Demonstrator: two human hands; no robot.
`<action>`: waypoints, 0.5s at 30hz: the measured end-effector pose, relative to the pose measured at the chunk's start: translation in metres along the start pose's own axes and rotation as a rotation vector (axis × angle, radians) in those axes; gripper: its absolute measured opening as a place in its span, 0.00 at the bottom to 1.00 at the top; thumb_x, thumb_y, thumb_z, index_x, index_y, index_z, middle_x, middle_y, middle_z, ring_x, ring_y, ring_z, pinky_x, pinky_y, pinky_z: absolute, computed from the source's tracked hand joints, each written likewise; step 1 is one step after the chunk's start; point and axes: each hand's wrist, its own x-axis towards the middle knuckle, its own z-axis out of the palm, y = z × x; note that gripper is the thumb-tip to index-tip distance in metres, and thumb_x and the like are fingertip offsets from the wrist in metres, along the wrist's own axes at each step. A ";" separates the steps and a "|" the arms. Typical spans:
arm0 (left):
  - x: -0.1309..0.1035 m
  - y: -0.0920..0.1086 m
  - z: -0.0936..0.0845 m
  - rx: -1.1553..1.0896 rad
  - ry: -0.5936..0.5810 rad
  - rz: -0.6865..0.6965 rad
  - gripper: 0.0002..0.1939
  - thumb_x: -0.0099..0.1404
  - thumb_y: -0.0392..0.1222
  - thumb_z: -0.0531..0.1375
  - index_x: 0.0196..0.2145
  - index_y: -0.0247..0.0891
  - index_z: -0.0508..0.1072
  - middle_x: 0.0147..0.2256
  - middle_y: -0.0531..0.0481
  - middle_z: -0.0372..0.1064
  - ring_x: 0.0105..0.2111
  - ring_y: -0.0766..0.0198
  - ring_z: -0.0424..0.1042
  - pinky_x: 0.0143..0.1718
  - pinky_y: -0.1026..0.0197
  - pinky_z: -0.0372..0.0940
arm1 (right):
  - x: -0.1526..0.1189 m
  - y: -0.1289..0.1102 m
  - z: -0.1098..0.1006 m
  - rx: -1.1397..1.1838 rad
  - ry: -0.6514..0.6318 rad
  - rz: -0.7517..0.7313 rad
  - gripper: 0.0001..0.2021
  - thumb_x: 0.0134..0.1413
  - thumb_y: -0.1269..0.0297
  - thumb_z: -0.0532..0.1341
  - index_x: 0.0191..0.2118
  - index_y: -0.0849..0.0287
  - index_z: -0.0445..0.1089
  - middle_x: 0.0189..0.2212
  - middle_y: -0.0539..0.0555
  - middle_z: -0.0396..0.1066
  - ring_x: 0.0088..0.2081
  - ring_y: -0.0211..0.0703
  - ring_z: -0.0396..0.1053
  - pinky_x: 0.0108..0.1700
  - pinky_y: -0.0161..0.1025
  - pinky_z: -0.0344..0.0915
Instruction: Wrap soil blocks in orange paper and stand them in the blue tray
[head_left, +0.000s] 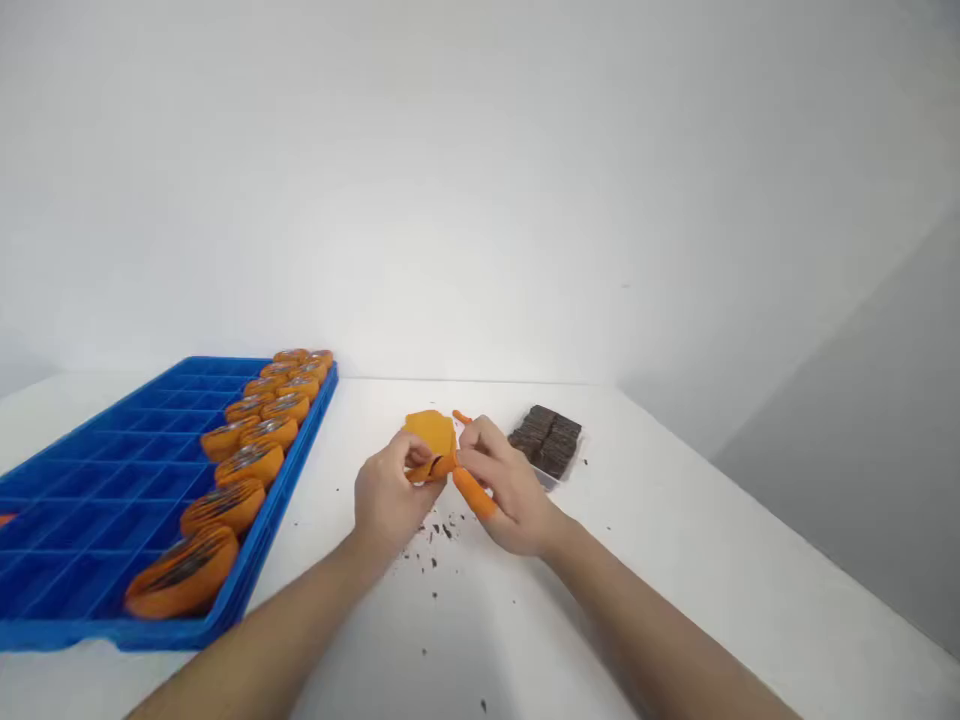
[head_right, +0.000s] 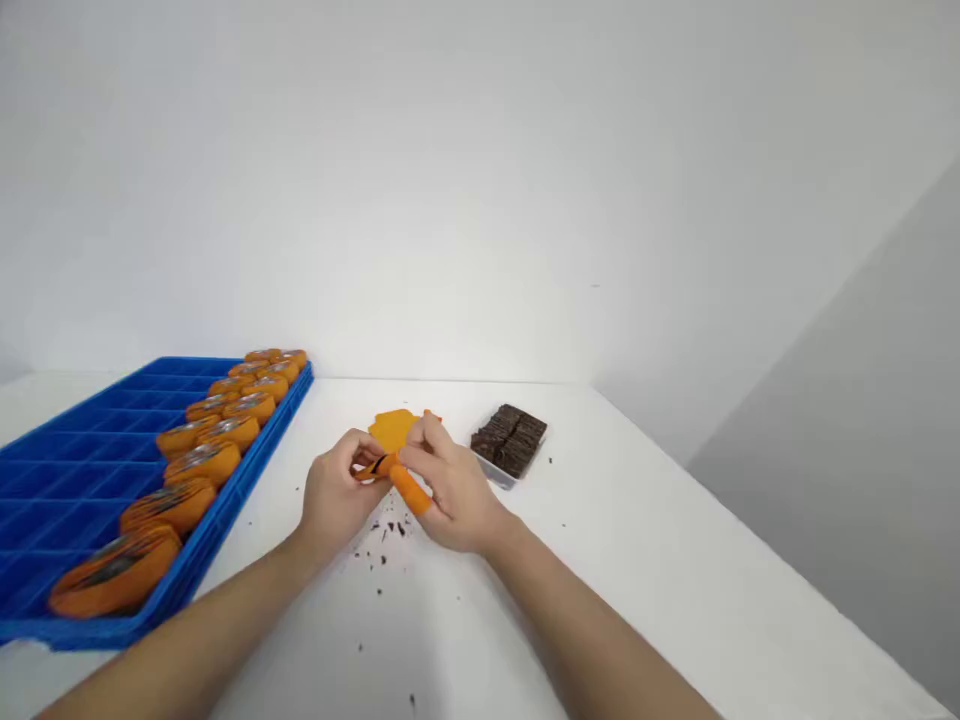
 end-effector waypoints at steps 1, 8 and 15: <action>0.000 0.000 0.000 0.004 0.009 -0.006 0.09 0.58 0.38 0.69 0.34 0.44 0.72 0.33 0.55 0.79 0.36 0.56 0.80 0.40 0.55 0.70 | -0.001 0.001 0.001 -0.007 0.006 -0.005 0.16 0.78 0.62 0.51 0.38 0.56 0.71 0.38 0.50 0.55 0.34 0.41 0.58 0.73 0.72 0.59; 0.001 0.000 0.002 -0.011 0.027 -0.011 0.10 0.58 0.40 0.70 0.34 0.44 0.72 0.34 0.53 0.80 0.35 0.57 0.79 0.39 0.57 0.70 | -0.003 0.004 0.006 -0.057 0.033 0.013 0.18 0.78 0.62 0.52 0.35 0.56 0.72 0.37 0.50 0.55 0.31 0.40 0.57 0.65 0.64 0.72; 0.003 -0.003 0.001 -0.022 0.043 -0.038 0.11 0.57 0.40 0.71 0.34 0.44 0.72 0.33 0.53 0.79 0.34 0.57 0.79 0.37 0.57 0.70 | 0.001 0.000 0.005 -0.034 -0.021 0.070 0.18 0.77 0.60 0.54 0.32 0.55 0.68 0.38 0.51 0.57 0.34 0.42 0.60 0.59 0.60 0.75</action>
